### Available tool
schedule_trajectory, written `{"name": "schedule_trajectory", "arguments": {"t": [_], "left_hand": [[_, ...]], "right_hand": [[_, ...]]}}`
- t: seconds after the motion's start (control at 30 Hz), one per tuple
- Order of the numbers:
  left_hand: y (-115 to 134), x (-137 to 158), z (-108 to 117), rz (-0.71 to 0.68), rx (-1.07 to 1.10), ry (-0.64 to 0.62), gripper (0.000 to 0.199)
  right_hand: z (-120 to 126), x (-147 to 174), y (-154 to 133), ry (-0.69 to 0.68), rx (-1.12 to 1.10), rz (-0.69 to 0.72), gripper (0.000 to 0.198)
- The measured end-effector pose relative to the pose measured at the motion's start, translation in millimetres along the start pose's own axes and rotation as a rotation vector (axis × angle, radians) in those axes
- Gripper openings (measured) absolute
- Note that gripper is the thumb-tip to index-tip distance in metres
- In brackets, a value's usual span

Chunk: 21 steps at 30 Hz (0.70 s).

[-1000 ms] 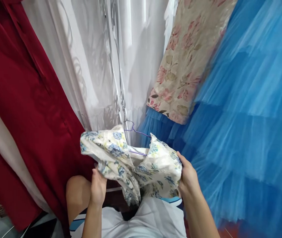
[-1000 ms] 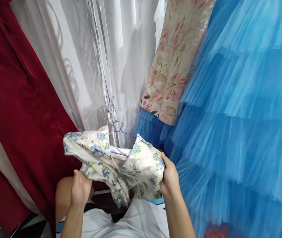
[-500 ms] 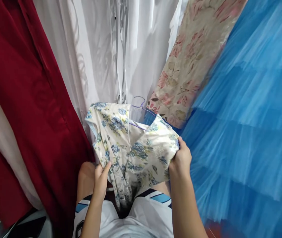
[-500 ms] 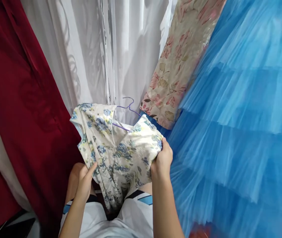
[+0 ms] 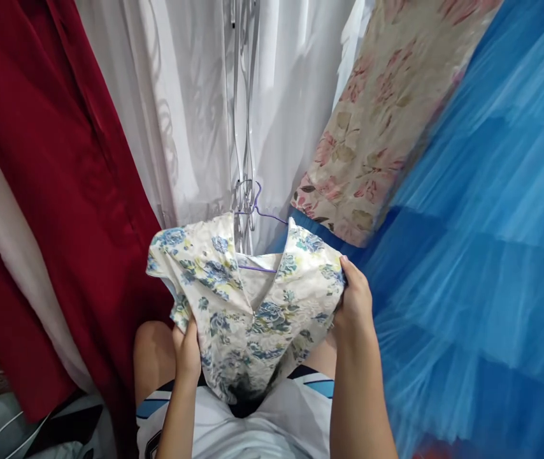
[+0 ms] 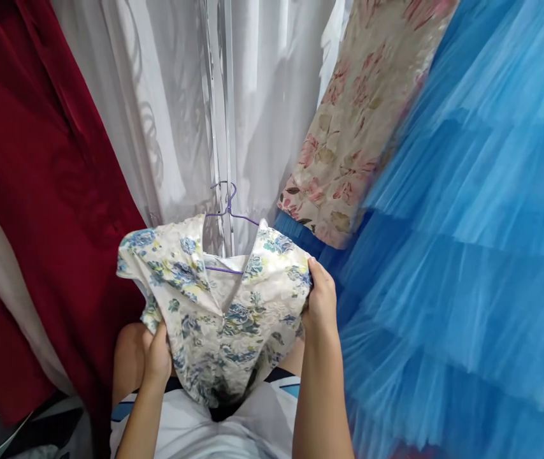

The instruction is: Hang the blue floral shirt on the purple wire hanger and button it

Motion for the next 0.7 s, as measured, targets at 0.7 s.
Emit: {"name": "schedule_trajectory", "arguments": {"t": [0.7], "left_hand": [[28.6, 20.8, -35.7, -0.012, -0.042, -0.165, 0.038]], "right_hand": [[-33.5, -7.5, -23.2, 0.050, 0.065, 0.088, 0.023]]}}
Point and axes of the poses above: each hand's wrist, its own x-axis away from the middle knuckle, its own z-axis out of the back of the hand, y = z × x, the point moved 10 cm from there along -x, towards the middle knuckle, and after that the axes turned 12 degrees about -y, right-handed, at the moved point
